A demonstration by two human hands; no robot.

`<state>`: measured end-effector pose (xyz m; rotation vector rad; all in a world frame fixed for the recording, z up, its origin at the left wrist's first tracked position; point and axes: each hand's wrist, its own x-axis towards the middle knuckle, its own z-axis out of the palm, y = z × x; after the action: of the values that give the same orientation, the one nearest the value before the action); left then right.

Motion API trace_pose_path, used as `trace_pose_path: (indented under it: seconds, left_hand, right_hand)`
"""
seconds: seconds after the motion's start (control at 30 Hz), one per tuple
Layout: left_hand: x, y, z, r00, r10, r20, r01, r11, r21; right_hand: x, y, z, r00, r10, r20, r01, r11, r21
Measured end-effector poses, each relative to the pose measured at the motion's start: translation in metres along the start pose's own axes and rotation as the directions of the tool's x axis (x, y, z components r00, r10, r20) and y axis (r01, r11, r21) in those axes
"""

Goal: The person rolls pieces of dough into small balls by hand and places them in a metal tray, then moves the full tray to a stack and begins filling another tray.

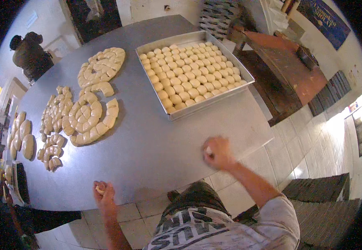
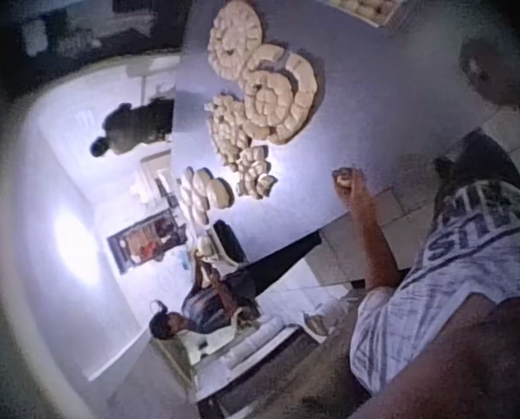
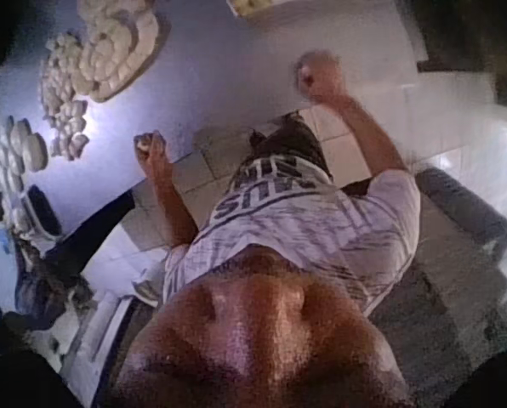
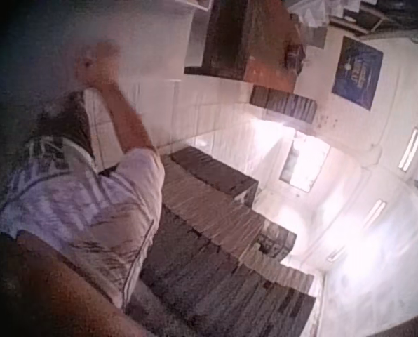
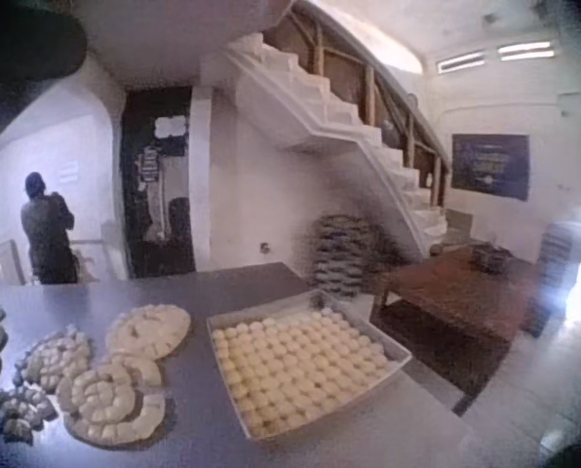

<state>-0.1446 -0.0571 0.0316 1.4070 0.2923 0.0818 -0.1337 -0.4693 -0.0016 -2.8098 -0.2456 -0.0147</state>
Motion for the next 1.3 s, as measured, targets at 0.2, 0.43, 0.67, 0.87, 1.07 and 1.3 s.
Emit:
trace_pose_path:
  seconds: [0.2,0.43,0.67,0.87,1.07,1.3]
  left_hand:
    - [-0.003,-0.006,0.033,0.968,0.004,0.252,-0.031,0.994,0.102]
    - [0.011,0.01,0.036,0.987,-0.029,0.156,0.023,0.999,0.039]
    - [0.038,0.013,0.052,1.0,-0.003,-0.029,0.009,0.974,0.226]
    - [0.05,-0.002,0.094,0.991,-0.041,0.124,0.028,0.994,0.104]
    - [0.039,-0.018,0.103,0.996,-0.089,0.01,0.084,0.971,0.224]
    - [0.029,-0.009,0.127,0.974,-0.163,-0.156,0.181,0.977,0.11]
  right_hand:
    - [0.067,-0.001,-0.001,0.913,0.256,-0.319,-0.246,0.966,0.072]
    - [0.046,0.069,-0.017,0.757,0.287,-0.587,-0.324,0.945,0.045]
    - [0.01,0.05,-0.039,0.945,0.182,-0.272,-0.126,0.969,0.211]
    - [0.099,0.072,-0.136,0.968,0.251,0.003,-0.07,0.257,0.964]
    - [0.285,0.079,-0.235,0.389,0.449,-0.804,0.784,0.297,0.545]
    - [0.405,0.16,-0.11,0.805,0.149,-0.574,0.008,0.965,0.261]
